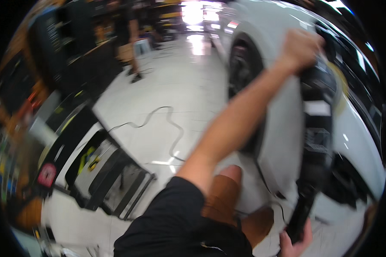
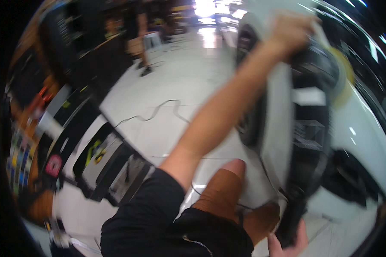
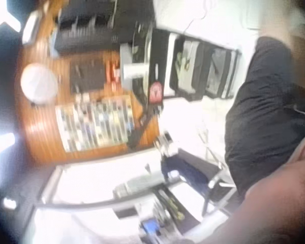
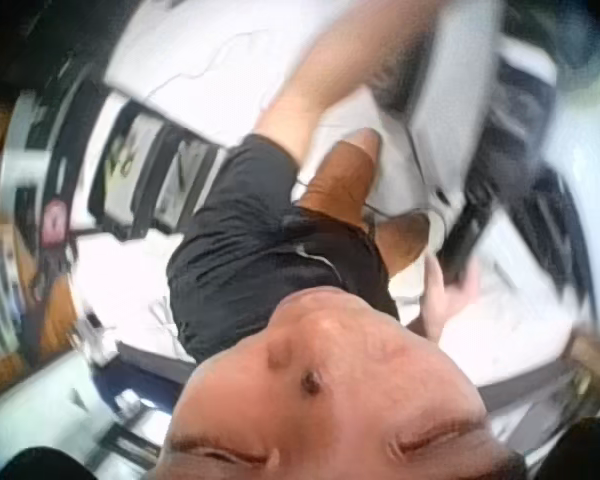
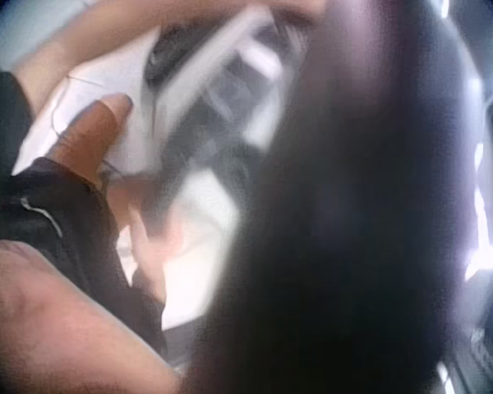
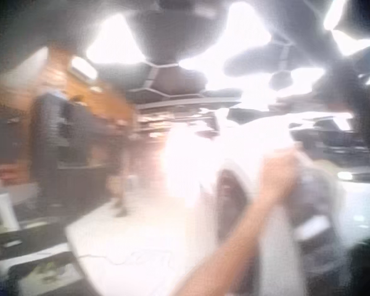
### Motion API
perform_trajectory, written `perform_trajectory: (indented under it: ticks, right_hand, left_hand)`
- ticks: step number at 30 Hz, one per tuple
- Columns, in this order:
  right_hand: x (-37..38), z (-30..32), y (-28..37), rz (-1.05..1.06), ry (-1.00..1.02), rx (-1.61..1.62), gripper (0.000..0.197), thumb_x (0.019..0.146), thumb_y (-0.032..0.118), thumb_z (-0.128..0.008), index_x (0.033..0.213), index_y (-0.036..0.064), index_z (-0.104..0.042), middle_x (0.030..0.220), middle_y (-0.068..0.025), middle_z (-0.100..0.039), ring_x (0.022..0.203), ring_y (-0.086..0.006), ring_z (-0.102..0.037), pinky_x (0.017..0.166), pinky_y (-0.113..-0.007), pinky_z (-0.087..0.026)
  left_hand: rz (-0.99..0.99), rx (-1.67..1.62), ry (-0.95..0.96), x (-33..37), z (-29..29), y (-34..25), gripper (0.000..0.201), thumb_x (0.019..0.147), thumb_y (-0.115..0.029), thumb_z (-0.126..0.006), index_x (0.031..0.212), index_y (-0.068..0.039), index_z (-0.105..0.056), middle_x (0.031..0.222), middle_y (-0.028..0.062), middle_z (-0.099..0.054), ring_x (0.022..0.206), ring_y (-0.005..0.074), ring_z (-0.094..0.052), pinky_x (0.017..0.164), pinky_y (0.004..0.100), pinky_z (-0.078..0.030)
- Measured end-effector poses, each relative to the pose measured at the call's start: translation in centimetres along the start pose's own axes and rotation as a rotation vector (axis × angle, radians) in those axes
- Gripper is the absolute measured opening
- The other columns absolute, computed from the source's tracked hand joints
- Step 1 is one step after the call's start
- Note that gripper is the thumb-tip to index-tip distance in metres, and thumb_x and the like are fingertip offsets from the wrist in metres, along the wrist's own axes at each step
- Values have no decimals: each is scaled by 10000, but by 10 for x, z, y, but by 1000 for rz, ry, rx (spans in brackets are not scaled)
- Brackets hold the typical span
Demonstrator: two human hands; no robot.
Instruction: The person uses a rotary polisher with a yellow pad to buff the front bumper and hood of a white car. They apply polishing compound to the pad and continue polishing the front fender and bumper area.
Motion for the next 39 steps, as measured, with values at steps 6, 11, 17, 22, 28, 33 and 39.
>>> perform_trajectory:
  ticks: [6, 11, 17, 22, 28, 33, 39]
  right_hand:
    - [13, -33, 18, 89, 287, 0, 732, 773, 129, -917, 1376, -96, -569, 1092, -155, -758, 930, -151, -748, 833, -257, -566]
    - [8, -32, 26, 143, 247, 29, 718, 789, 127, -913, 1379, -94, -569, 1077, -146, -766, 895, -173, -773, 800, -252, -574]
    - [-13, -15, 2, 91, 241, 94, 710, 787, 147, -912, 1375, -86, -588, 986, -120, -761, 825, -159, -758, 736, -257, -558]
    - [-40, -3, -20, 54, 250, 223, 696, 794, 158, -900, 1369, -86, -594, 921, -86, -751, 789, -152, -744, 735, -262, -551]
    - [-79, 6, -64, -94, 70, 637, 776, 776, 272, -838, 1392, -73, -517, 788, -176, -689, 632, -206, -651, 610, -311, -531]
    - [-89, 6, -91, -93, -92, 948, 921, 838, 307, -815, 1555, -7, -328, 786, -170, -636, 557, -190, -584, 507, -299, -486]
    - [-85, -8, -86, -103, 13, 809, 933, 841, 307, -814, 1563, -22, -322, 772, -167, -638, 560, -208, -595, 524, -303, -497]
  left_hand:
    - [794, -1016, -35, -48, -1, 46, 361, 973, -270, -690, 798, 45, -719, 714, 139, -707, 712, 218, -740, 682, 310, -574]
    - [892, -993, 33, -31, 3, 19, 335, 982, -244, -704, 768, 13, -688, 746, 120, -706, 723, 222, -753, 709, 309, -598]
    - [763, -958, 178, -2, -9, -32, 345, 974, -278, -714, 780, 7, -713, 763, 99, -710, 670, 150, -688, 644, 260, -529]
    - [552, -737, 451, 51, -24, -138, 393, 979, -352, -708, 831, 10, -749, 798, 113, -727, 737, 181, -715, 724, 289, -552]
    - [351, -616, 702, 81, -92, -264, 460, 1019, -398, -629, 891, 15, -787, 838, 154, -767, 749, 246, -723, 749, 374, -581]
    - [61, -552, 690, 86, -157, -345, 580, 900, -541, -749, 935, 37, -797, 937, 231, -762, 977, 384, -757, 906, 406, -593]
    - [138, -456, 772, 79, -135, -308, 549, 942, -537, -700, 920, 1, -806, 923, 227, -761, 940, 368, -761, 887, 417, -597]
Point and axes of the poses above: each hand's wrist, its own x-axis towards the middle knuckle, its own z-axis out of the back of the hand, y = z × x, the point moved 9 cm from there along x, towards the middle knuckle
